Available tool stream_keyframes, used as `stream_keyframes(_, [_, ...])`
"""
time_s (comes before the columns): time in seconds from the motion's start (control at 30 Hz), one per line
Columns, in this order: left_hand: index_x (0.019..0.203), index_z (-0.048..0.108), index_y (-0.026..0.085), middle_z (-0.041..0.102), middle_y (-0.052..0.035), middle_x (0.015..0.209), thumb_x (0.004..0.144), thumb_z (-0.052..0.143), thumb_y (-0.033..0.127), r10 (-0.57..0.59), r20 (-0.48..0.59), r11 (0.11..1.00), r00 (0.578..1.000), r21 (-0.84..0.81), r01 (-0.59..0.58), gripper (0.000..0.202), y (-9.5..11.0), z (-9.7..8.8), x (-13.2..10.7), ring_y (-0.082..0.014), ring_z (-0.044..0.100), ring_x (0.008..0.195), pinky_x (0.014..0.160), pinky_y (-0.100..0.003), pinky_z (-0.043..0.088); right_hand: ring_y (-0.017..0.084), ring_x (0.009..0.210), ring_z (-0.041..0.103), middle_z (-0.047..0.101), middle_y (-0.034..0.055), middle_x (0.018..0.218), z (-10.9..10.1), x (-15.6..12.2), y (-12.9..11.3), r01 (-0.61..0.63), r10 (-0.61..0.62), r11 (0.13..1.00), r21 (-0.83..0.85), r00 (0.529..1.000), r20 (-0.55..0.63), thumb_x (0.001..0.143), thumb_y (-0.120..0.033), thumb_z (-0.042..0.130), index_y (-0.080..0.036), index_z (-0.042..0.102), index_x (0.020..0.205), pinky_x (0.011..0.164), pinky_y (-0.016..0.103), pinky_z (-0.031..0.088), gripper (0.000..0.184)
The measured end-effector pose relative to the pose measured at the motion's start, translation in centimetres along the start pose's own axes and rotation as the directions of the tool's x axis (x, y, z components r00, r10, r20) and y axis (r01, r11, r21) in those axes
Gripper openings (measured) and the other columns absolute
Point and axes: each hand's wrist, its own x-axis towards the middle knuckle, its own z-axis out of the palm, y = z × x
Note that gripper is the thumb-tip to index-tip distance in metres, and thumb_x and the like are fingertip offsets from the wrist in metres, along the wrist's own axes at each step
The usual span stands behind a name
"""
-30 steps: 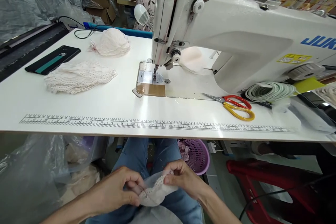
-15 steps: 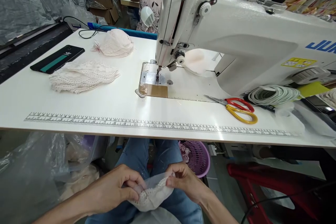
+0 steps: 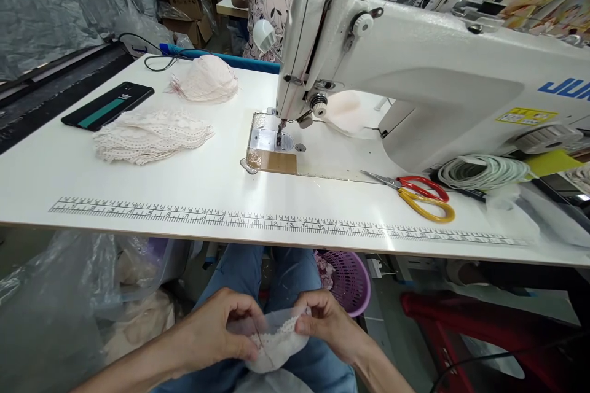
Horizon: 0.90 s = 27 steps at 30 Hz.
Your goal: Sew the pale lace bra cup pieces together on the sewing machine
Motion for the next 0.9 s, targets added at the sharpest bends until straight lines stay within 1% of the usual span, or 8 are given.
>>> stream_keyframes(0.13, [0.076, 0.069, 0.016, 0.051, 0.0046, 0.063, 0.056, 0.074, 0.027, -0.014, -0.006, 0.999, 1.0, 0.033, 0.014, 0.023, 0.0, -0.3, -0.4, -0.013, 0.042, 0.061, 0.052, -0.019, 0.028, 0.009, 0.056, 0.055, 0.064, 0.002, 0.061, 0.1, 0.0, -0.2, 0.005, -0.005, 1.0, 0.002, 1.0, 0.009, 0.055, -0.04, 0.084, -0.011, 0.069, 0.066, 0.058, 0.023, 0.042, 0.034])
stream_keyframes(0.27, [0.078, 0.07, 0.02, 0.055, 0.0024, 0.074, 0.056, 0.075, 0.038, -0.027, -0.035, 0.992, 0.999, 0.123, 0.031, 0.029, -0.1, -0.6, -0.5, -0.0167, 0.047, 0.069, 0.058, -0.021, 0.034, 0.009, 0.055, 0.054, 0.063, 0.0015, 0.061, 0.3, -0.1, -0.4, 0.007, -0.007, 1.0, -0.009, 1.0, 0.012, 0.056, -0.039, 0.083, -0.011, 0.069, 0.067, 0.057, 0.022, 0.041, 0.033])
stream_keyframes(0.37, [0.077, 0.072, 0.02, 0.051, 0.0027, 0.074, 0.054, 0.078, 0.04, -0.028, -0.011, 0.988, 1.0, 0.153, 0.029, 0.031, 0.0, -0.7, -0.4, -0.0159, 0.045, 0.068, 0.059, -0.021, 0.034, 0.008, 0.055, 0.052, 0.062, 0.0011, 0.061, 0.4, 0.0, -0.5, 0.008, -0.008, 1.0, -0.012, 1.0, 0.01, 0.055, -0.039, 0.084, -0.011, 0.069, 0.066, 0.056, 0.021, 0.039, 0.033])
stream_keyframes(0.5, [0.073, 0.075, 0.018, 0.044, 0.0031, 0.067, 0.062, 0.075, 0.035, 0.037, 0.036, 0.997, 0.999, 0.064, -0.039, 0.021, 0.2, -0.8, -0.4, -0.0129, 0.04, 0.063, 0.056, -0.022, 0.03, 0.008, 0.055, 0.051, 0.062, 0.0006, 0.06, 0.3, 0.1, -0.4, 0.01, -0.01, 1.0, -0.013, 1.0, 0.006, 0.053, -0.04, 0.084, -0.012, 0.069, 0.065, 0.055, 0.021, 0.038, 0.035])
stream_keyframes(0.63, [0.07, 0.076, 0.017, 0.057, -0.0014, 0.077, 0.066, 0.072, 0.031, 0.093, 0.041, 0.993, 0.995, -0.073, -0.089, 0.015, 0.2, -0.7, -0.5, -0.0151, 0.049, 0.07, 0.063, -0.023, 0.036, 0.008, 0.054, 0.051, 0.062, 0.0007, 0.06, 0.1, 0.1, -0.4, 0.014, -0.014, 1.0, -0.01, 1.0, 0.001, 0.053, -0.04, 0.084, -0.011, 0.069, 0.065, 0.054, 0.02, 0.037, 0.035])
stream_keyframes(0.7, [0.069, 0.077, 0.018, 0.064, -0.0029, 0.077, 0.064, 0.074, 0.032, 0.072, 0.05, 0.99, 0.996, -0.124, -0.065, 0.016, 0.3, -0.7, -0.5, -0.0162, 0.052, 0.07, 0.065, -0.024, 0.038, 0.007, 0.054, 0.051, 0.062, 0.0008, 0.06, 0.1, 0.2, -0.5, 0.019, -0.019, 1.0, -0.009, 1.0, 0.002, 0.053, -0.039, 0.084, -0.011, 0.069, 0.065, 0.053, 0.02, 0.037, 0.035])
stream_keyframes(0.83, [0.072, 0.077, 0.017, 0.063, 0.0001, 0.055, 0.061, 0.076, 0.033, -0.047, 0.06, 0.994, 0.997, -0.094, 0.052, 0.02, 0.8, -1.0, -0.8, -0.0106, 0.042, 0.053, 0.053, -0.021, 0.03, 0.009, 0.055, 0.053, 0.062, 0.0011, 0.06, 0.2, 0.3, -0.7, 0.026, -0.026, 1.0, 0.005, 1.0, 0.014, 0.053, -0.039, 0.084, -0.011, 0.069, 0.065, 0.057, 0.022, 0.041, 0.034])
stream_keyframes(0.9, [0.074, 0.078, 0.018, 0.066, -0.0005, 0.057, 0.059, 0.078, 0.033, -0.078, 0.082, 0.991, 0.994, -0.104, 0.087, 0.021, 1.0, -1.1, -0.9, -0.01, 0.041, 0.052, 0.052, -0.021, 0.029, 0.009, 0.056, 0.054, 0.062, 0.0012, 0.061, 0.3, 0.3, -0.7, 0.023, -0.024, 1.0, 0.013, 1.0, 0.02, 0.053, -0.04, 0.084, -0.011, 0.068, 0.065, 0.059, 0.022, 0.042, 0.035])
